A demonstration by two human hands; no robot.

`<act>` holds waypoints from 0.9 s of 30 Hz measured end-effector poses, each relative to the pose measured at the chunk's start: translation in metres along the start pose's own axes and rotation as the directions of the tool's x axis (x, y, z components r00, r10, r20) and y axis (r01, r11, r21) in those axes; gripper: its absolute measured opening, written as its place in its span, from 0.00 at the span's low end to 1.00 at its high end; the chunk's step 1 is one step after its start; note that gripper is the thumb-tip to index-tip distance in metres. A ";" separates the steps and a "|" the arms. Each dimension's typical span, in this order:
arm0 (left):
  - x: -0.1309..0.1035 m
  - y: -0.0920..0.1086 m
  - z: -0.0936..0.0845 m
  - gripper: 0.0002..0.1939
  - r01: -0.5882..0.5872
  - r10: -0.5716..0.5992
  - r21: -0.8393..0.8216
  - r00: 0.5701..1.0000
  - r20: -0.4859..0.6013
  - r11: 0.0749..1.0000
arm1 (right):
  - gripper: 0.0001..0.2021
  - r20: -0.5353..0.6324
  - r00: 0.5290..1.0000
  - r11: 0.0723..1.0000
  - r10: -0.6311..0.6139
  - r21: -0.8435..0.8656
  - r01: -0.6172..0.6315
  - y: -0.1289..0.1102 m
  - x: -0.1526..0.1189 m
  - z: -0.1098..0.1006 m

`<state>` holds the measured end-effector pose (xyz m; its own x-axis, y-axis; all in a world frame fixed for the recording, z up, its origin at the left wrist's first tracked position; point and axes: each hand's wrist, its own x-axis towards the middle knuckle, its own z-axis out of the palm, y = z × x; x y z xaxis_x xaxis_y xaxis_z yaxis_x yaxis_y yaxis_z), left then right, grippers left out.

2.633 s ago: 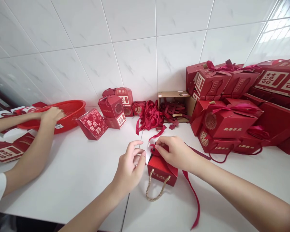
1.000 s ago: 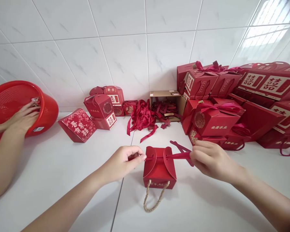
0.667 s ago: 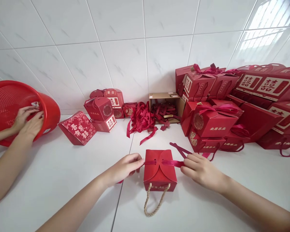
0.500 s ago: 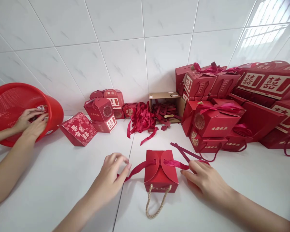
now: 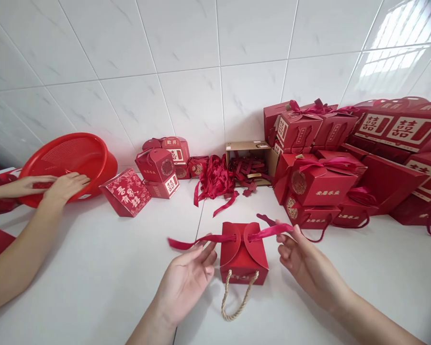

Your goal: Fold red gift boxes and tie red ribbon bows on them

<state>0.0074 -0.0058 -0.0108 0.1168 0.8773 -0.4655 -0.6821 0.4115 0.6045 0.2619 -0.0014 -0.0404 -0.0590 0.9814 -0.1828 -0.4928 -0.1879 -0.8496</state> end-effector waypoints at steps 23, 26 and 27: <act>-0.005 0.031 0.018 0.14 -0.606 0.631 0.260 0.775 -0.020 0.752 | 0.15 -0.116 0.925 0.931 -0.363 -0.084 0.355 -0.044 -0.010 0.014; -0.007 0.043 0.028 0.13 -0.692 0.721 0.396 0.686 0.098 0.604 | 0.12 -0.044 0.886 0.878 -0.462 -0.163 0.450 -0.058 -0.005 0.021; -0.007 0.047 0.033 0.12 -0.705 0.727 0.426 0.672 0.144 0.567 | 0.12 -0.014 0.877 0.863 -0.481 -0.187 0.470 -0.064 -0.003 0.024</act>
<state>-0.0017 0.0152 0.0419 -0.3135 0.9238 0.2197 -0.1618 -0.2800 0.9463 0.2727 0.0084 0.0264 0.1978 0.9501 0.2414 -0.2908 0.2920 -0.9111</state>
